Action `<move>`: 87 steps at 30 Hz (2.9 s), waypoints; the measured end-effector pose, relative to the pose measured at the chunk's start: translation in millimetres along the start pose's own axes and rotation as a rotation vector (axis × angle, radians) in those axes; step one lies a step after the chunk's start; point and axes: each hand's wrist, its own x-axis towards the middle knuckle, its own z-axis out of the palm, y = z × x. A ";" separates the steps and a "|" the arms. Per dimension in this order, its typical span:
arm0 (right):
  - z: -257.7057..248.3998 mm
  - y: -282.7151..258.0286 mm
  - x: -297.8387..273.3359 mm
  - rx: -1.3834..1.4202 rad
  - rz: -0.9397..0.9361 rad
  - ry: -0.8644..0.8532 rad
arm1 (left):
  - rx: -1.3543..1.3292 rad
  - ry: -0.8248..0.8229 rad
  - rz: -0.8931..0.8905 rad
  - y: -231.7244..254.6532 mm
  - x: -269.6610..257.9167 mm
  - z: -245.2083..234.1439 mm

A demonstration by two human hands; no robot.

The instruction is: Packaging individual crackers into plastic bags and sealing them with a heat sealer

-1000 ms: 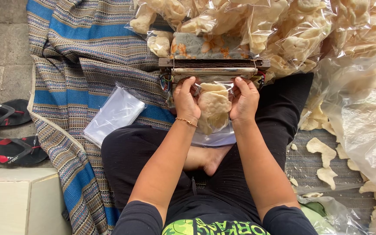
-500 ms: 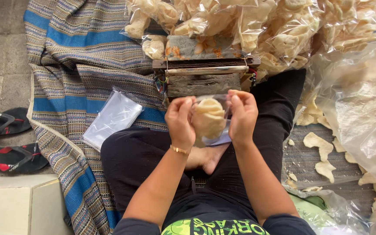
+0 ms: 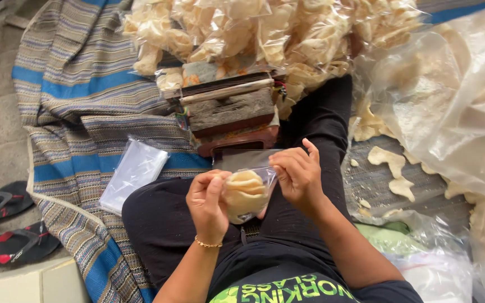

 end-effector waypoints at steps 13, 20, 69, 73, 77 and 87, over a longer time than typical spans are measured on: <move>-72.3 -0.9 -31.6 -0.013 0.337 0.030 | 0.028 -0.002 -0.097 25.9 -13.8 19.9; -68.1 -29.5 -49.5 0.694 0.475 -0.343 | -0.153 0.013 -0.167 35.2 -5.0 57.1; -119.1 180.1 -128.0 0.944 1.464 0.331 | 1.828 -0.900 -0.656 -231.6 80.0 -105.1; -183.1 264.6 -277.4 0.623 1.626 0.712 | 2.021 -0.962 -0.655 -250.7 77.6 -124.7; -242.5 358.1 -390.5 -0.130 1.786 0.614 | 1.979 -0.848 -0.310 -253.6 72.0 -147.5; -302.2 429.6 -367.3 -0.109 1.871 0.210 | 1.114 -0.200 -0.291 -241.6 68.9 -170.0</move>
